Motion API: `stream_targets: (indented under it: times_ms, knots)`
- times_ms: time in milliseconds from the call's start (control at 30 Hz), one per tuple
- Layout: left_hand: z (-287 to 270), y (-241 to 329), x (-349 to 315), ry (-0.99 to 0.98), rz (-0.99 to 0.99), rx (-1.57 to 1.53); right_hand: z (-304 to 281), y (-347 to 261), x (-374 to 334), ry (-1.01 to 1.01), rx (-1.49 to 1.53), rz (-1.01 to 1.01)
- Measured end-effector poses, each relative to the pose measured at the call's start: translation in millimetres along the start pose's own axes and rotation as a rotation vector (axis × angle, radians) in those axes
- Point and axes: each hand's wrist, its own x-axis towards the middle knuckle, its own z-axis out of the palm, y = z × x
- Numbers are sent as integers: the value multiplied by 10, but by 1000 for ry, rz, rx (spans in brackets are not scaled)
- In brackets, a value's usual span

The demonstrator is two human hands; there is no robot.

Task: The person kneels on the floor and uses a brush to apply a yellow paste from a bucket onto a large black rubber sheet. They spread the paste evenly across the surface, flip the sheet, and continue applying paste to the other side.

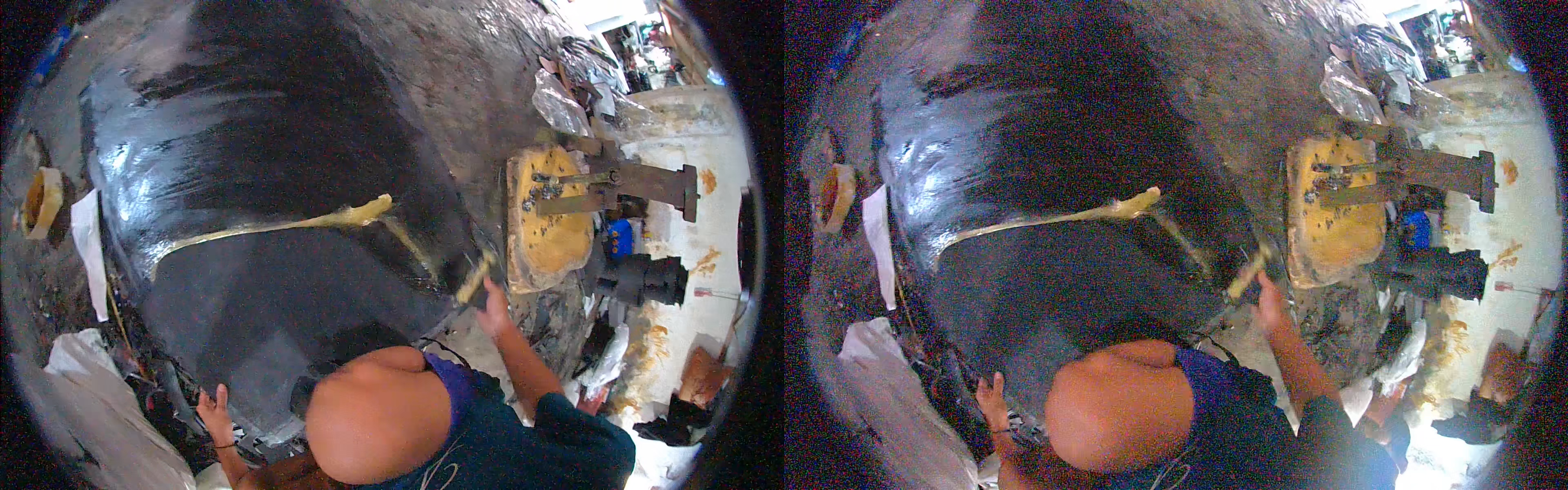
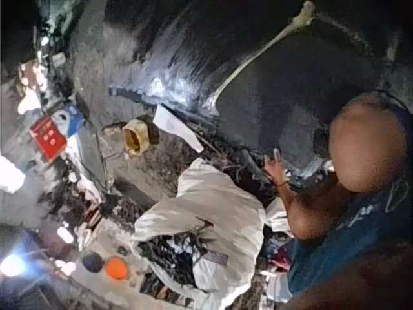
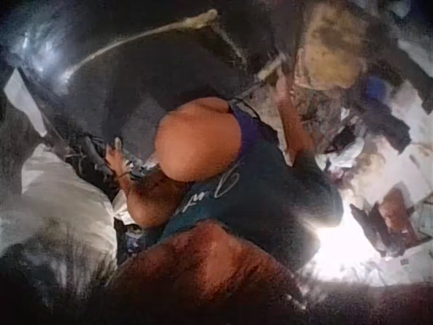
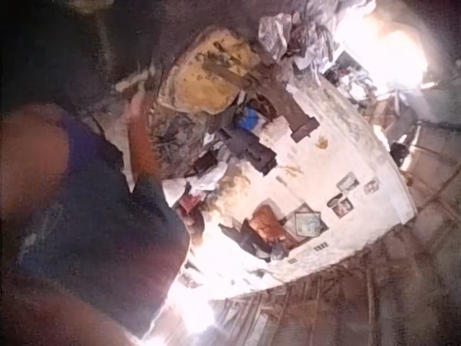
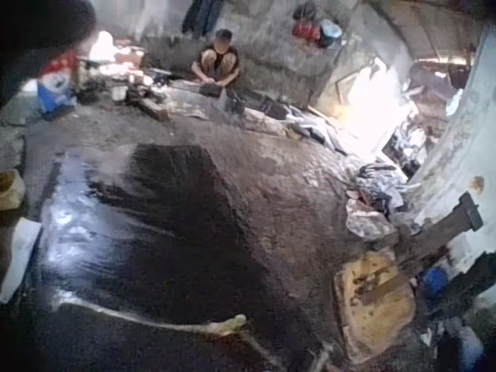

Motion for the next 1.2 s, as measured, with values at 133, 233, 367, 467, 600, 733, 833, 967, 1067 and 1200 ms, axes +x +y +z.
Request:
stream_targets:
  times_ms: [133,233,367,467,600,733,833,967,1067,1200]
  knots:
    - [-91,-465,-79,-79,21,30,-605,869,180,47,286,57]
    - [-49,-229,-204,-46,89,54,-605,909,249,-49,300,115]
    - [59,100,-355,19,266,65,-537,766,50,-239,-16,-131]
    - [61,-165,-328,86,206,3,-461,750,71,-246,94,-56]
    - [213,-116,-243,186,308,41,-563,884,662,-204,451,87]
    - [296,321,42,243,373,148,-185,672,1295,-275,379,-136]
    - [505,728,508,308,464,169,570,47,1306,-138,486,-39]
    - [521,1061,1165,170,404,141,1088,-415,1126,180,-94,-521]
    - [355,888,1189,283,498,253,1411,-967,948,61,-398,-690]
    - [691,920,890,259,390,259,1768,-1551,1372,90,-1325,-905]
